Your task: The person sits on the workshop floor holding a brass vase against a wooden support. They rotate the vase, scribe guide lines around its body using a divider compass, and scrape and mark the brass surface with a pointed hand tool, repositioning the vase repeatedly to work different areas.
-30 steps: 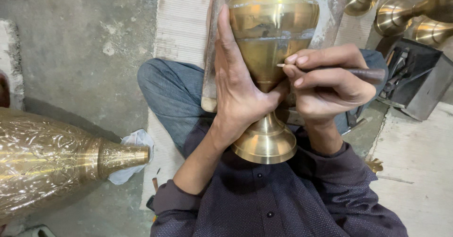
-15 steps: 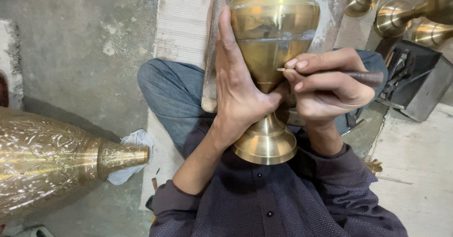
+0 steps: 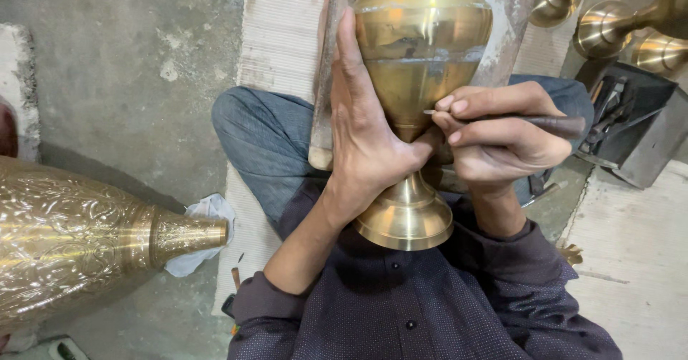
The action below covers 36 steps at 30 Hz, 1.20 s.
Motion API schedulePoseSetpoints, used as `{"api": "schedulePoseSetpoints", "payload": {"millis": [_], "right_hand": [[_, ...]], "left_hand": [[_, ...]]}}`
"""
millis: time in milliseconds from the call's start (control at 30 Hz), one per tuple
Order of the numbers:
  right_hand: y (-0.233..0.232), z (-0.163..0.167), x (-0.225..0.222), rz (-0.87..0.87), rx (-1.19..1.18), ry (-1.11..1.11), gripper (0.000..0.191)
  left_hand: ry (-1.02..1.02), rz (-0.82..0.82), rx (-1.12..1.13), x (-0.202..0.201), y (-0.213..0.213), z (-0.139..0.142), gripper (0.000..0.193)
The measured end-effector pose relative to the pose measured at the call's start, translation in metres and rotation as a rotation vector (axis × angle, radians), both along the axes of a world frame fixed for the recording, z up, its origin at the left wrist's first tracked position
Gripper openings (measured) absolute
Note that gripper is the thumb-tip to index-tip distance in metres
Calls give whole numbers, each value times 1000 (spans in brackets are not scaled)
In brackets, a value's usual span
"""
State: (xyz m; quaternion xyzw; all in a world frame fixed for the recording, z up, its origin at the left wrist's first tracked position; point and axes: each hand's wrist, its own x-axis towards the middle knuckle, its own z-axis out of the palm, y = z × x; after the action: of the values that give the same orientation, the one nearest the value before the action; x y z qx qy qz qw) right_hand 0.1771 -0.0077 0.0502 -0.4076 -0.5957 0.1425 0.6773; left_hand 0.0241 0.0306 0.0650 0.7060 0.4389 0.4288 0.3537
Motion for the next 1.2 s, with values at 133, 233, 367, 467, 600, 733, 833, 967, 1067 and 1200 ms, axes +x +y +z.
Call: {"api": "schedulePoseSetpoints", "payload": {"millis": [133, 233, 367, 467, 600, 733, 833, 967, 1067, 1200], "right_hand": [[2, -1, 0, 12, 26, 7, 24], [3, 0, 2, 24, 34, -14, 24], [2, 1, 2, 34, 24, -14, 23], [5, 2, 1, 37, 34, -32, 23], [5, 3, -1, 19, 53, -33, 21], [-12, 7, 2, 46, -139, 66, 25], [-33, 10, 14, 69, -278, 193, 23], [-60, 9, 44, 106, -435, 370, 16], [-82, -2, 68, 46, -684, 348, 14], [-111, -32, 78, -73, -1038, 28, 15]], "left_hand": [[-5, -8, -20, -1, -1, 1, 139], [4, -1, 1, -1, 0, 0, 138], [11, 8, 4, 1, 0, 1, 139], [15, 9, 8, 2, 1, 0, 138], [25, 9, 3, 2, 2, -1, 138], [5, -4, -15, 1, 1, -3, 140], [34, 0, 19, -2, -3, -6, 140], [89, 12, 59, -5, -12, -13, 137], [115, 20, 162, -5, -22, -20, 134], [110, 3, 214, -9, -32, -26, 129]]}}
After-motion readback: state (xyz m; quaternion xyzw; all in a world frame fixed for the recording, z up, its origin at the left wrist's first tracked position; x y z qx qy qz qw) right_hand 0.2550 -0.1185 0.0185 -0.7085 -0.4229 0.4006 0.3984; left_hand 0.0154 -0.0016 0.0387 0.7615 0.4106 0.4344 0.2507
